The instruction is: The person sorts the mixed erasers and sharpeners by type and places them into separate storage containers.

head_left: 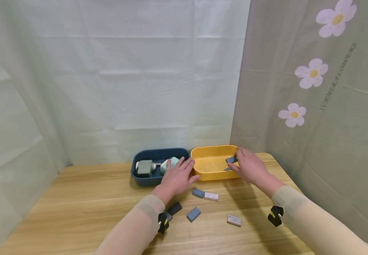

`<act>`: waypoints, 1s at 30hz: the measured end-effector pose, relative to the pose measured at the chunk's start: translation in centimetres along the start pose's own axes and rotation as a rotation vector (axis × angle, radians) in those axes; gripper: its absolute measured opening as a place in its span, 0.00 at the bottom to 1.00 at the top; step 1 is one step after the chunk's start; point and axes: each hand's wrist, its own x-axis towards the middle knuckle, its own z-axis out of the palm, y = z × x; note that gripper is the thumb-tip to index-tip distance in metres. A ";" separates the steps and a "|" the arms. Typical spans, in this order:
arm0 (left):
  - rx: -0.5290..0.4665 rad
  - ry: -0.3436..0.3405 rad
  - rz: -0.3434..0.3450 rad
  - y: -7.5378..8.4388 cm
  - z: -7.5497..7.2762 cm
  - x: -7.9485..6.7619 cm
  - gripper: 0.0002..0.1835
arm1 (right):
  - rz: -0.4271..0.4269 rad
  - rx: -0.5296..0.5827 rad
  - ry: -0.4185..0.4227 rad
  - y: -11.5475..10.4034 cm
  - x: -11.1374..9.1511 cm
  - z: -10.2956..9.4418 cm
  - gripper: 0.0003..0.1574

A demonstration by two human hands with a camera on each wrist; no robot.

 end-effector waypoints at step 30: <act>0.033 0.000 0.015 -0.2 0.1 0.0 0.44 | 0.074 -0.030 -0.150 0.3 3.4 2.1 0.36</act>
